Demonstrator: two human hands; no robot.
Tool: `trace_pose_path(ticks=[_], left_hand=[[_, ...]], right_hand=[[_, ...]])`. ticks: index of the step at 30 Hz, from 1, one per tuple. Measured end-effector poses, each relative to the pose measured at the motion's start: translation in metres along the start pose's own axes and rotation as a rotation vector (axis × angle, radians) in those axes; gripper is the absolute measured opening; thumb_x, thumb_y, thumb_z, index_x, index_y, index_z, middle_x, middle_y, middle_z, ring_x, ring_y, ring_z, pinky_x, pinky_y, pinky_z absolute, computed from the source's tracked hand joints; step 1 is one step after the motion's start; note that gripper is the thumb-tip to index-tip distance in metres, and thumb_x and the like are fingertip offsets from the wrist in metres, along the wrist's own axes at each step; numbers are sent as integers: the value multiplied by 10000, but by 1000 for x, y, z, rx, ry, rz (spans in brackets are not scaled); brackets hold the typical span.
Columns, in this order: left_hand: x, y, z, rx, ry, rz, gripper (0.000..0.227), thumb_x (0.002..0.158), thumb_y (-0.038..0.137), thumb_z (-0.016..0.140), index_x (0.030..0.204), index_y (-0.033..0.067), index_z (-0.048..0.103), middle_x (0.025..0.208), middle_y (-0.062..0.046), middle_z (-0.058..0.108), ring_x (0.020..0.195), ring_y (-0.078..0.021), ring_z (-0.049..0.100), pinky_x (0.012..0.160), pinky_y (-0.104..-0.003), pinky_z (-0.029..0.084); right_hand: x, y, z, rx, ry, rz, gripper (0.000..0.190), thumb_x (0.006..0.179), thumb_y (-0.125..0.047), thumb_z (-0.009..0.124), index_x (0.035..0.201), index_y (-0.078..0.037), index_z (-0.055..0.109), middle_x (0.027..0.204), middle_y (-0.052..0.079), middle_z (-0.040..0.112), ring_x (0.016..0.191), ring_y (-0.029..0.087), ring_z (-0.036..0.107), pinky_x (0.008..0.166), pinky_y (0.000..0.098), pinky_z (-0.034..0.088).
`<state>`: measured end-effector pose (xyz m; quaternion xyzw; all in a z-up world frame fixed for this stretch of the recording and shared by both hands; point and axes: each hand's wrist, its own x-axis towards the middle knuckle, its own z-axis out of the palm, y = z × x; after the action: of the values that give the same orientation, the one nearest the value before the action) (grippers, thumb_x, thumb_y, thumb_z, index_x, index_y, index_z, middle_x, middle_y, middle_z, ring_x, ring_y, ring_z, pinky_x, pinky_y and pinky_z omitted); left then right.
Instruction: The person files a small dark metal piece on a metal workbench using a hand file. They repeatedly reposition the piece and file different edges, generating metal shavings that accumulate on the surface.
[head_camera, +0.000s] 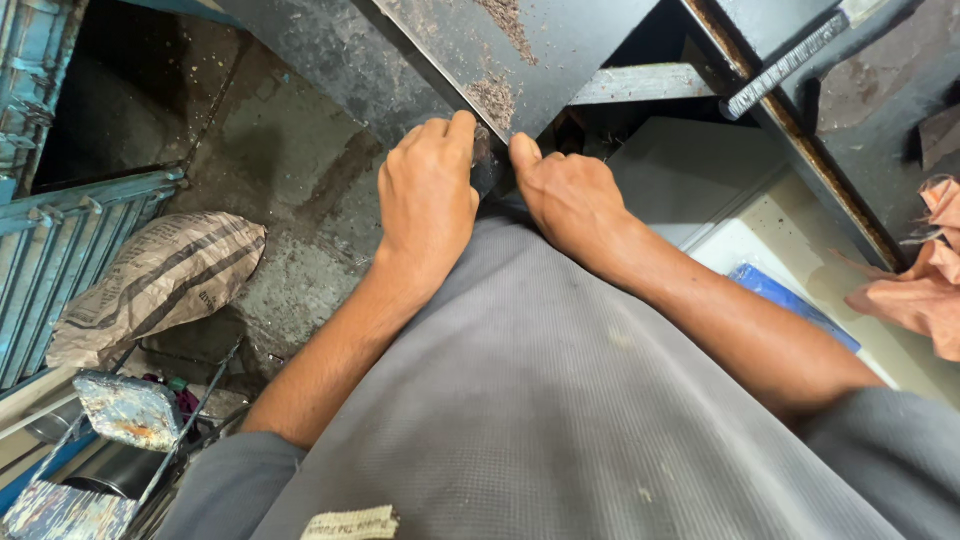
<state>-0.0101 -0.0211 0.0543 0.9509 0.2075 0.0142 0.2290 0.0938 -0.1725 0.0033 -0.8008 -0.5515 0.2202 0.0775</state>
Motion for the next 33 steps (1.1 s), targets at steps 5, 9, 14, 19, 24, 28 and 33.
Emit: trace_pose_path(ticks=[5,9,14,19,24,28,33], left_hand=[[-2,3,0,-9,21,-15,344,654,-89,753,896,34,543,862,-144,642,877,-383,660,726,-494,529],[-3,3,5,-8,66,-4,329,683,-93,747,900,38,538,857,-140,641,880,-377,665,731,-489,533],[-1,6,5,6,68,-32,325,661,-84,734,887,33,533,818,-139,640,837,-376,669,695,-498,528],[0,7,9,17,111,-18,318,685,-90,736,892,46,535,836,-127,635,853,-363,656,700,-486,533],[-9,11,8,36,83,-3,307,699,-102,723,885,53,534,843,-109,627,865,-346,642,701,-471,540],[-8,13,9,47,92,-20,311,715,-99,735,897,58,538,858,-103,630,878,-344,639,714,-459,547],[-7,13,9,62,93,-24,341,673,-70,752,912,48,539,861,-114,638,885,-353,653,704,-453,556]], right_hand=[[-3,-4,-11,86,-78,28,216,908,-28,532,1098,43,457,649,201,665,565,388,675,483,500,509],[2,-4,-15,137,-88,23,241,902,-30,530,1113,55,451,662,218,670,579,405,673,498,510,512],[10,-5,-19,88,-91,19,216,910,-50,536,1088,37,451,669,215,678,582,405,680,492,517,514],[10,3,-21,64,-131,29,202,929,-61,529,1091,28,447,665,216,679,589,409,685,495,520,518],[12,8,-15,67,-62,-51,232,938,-56,520,1132,49,450,683,214,685,599,415,680,505,522,514],[2,-1,-16,123,-104,6,263,918,-53,522,1152,47,458,679,219,683,593,409,684,500,520,513],[11,-2,-17,108,-56,-43,344,909,-53,528,1215,81,445,676,229,683,582,409,684,484,515,513]])
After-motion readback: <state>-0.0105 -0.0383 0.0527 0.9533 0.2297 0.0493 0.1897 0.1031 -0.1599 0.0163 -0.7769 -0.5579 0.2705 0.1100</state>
